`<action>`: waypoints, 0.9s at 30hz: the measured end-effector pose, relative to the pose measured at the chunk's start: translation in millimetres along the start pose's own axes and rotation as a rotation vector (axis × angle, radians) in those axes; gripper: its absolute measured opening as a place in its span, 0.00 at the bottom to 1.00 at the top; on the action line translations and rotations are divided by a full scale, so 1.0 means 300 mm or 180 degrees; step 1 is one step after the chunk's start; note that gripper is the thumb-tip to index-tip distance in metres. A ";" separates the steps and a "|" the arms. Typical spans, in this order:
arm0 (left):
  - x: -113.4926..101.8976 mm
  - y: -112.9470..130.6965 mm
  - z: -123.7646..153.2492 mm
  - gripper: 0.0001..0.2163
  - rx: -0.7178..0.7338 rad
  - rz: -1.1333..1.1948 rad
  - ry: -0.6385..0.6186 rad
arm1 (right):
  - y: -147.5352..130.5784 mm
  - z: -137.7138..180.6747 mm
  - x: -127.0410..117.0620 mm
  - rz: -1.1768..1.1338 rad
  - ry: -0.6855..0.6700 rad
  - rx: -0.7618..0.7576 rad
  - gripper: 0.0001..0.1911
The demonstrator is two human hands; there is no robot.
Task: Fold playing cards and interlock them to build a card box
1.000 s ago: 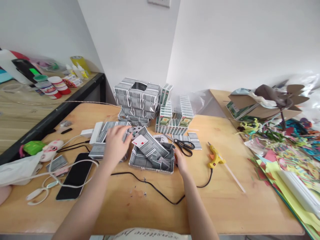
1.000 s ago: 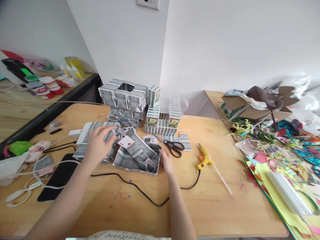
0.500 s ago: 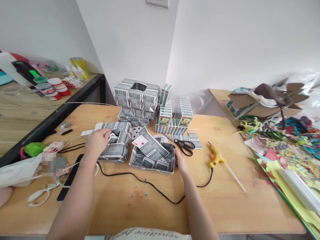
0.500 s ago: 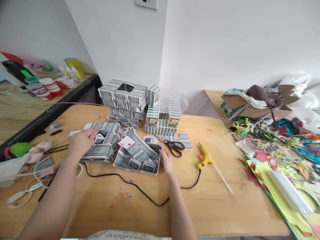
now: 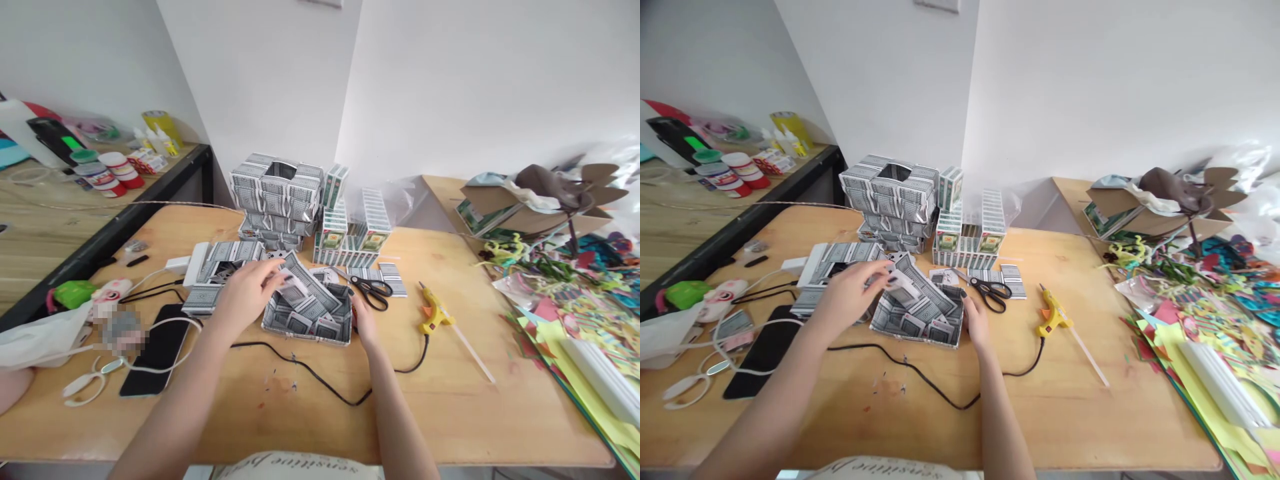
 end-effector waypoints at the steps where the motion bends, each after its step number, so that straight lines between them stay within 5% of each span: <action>1: 0.025 0.003 0.007 0.14 0.0079 -0.0067 -0.0120 | -0.001 0.001 -0.001 0.0019 0.0002 -0.0008 0.21; 6: 0.008 -0.261 0.101 0.20 -0.0719 -0.0612 0.0028 | 0.003 0.000 0.006 -0.0079 -0.0095 0.0006 0.20; 11: 0.079 -0.462 0.159 0.17 -0.1352 0.0474 -0.0599 | 0.021 -0.006 0.007 -0.0219 -0.0114 0.0146 0.17; 20: 0.115 -0.464 0.093 0.13 -0.1080 -0.0206 -0.0950 | 0.025 -0.009 0.013 -0.0290 -0.0157 0.0070 0.16; 27: -0.052 -0.455 0.103 0.15 -0.1349 -0.1131 -0.0841 | 0.019 -0.004 0.006 -0.0072 -0.0060 0.0007 0.20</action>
Point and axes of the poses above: each hand's wrist, its own z-axis away from the middle knuckle, its own x-axis out of the palm, y = z × x, the point moved 9 cm from there along -z, towards the middle knuckle, and after that the axes turned 11 degrees about x, right-handed, at the moved point
